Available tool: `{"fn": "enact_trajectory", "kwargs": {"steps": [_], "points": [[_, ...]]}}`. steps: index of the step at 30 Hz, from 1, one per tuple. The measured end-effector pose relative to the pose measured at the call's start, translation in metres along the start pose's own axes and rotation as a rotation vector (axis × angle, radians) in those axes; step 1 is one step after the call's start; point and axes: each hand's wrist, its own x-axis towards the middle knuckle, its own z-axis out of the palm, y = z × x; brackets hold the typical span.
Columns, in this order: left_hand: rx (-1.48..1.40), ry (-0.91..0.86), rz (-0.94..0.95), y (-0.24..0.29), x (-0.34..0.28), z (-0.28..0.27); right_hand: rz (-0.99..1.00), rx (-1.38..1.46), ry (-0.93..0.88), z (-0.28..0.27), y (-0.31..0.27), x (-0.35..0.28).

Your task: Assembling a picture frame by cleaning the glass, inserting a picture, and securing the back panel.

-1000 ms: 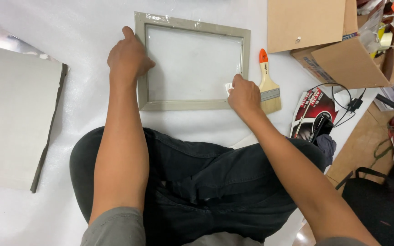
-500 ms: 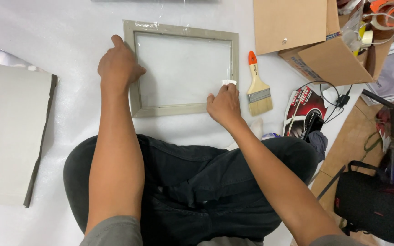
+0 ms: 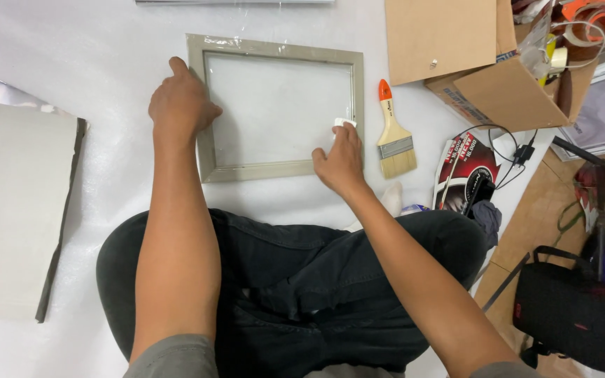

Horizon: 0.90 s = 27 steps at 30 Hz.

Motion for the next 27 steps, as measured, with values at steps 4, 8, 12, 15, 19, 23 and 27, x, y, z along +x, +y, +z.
{"fn": "enact_trajectory", "kwargs": {"steps": [4, 8, 12, 15, 19, 23, 27], "points": [[-0.01, 0.016, 0.017, 0.0, 0.001, 0.001, -0.036, 0.18, 0.117, -0.01, -0.002, 0.001], [-0.007, 0.008, 0.014, 0.006, 0.0, -0.001, 0.019, 0.142, 0.063, -0.028, -0.002, 0.003], [-0.017, 0.009, -0.006, 0.001, 0.003, 0.002, 0.028, 0.145, 0.144, -0.011, 0.002, 0.01], [0.019, 0.012, 0.025, 0.001, 0.006, 0.004, 0.162, 0.118, -0.073, -0.026, -0.055, -0.008], [-0.021, 0.005, -0.017, 0.003, 0.001, -0.001, -0.123, 0.048, -0.136, 0.01, -0.113, -0.05], [-0.01, 0.0, 0.017, 0.0, 0.001, -0.001, -0.447, 0.162, 0.008, 0.025, -0.143, -0.061], [-0.026, 0.016, 0.008, 0.001, 0.001, 0.0, -0.285, -0.182, -0.233, -0.003, -0.12, -0.028]]}}
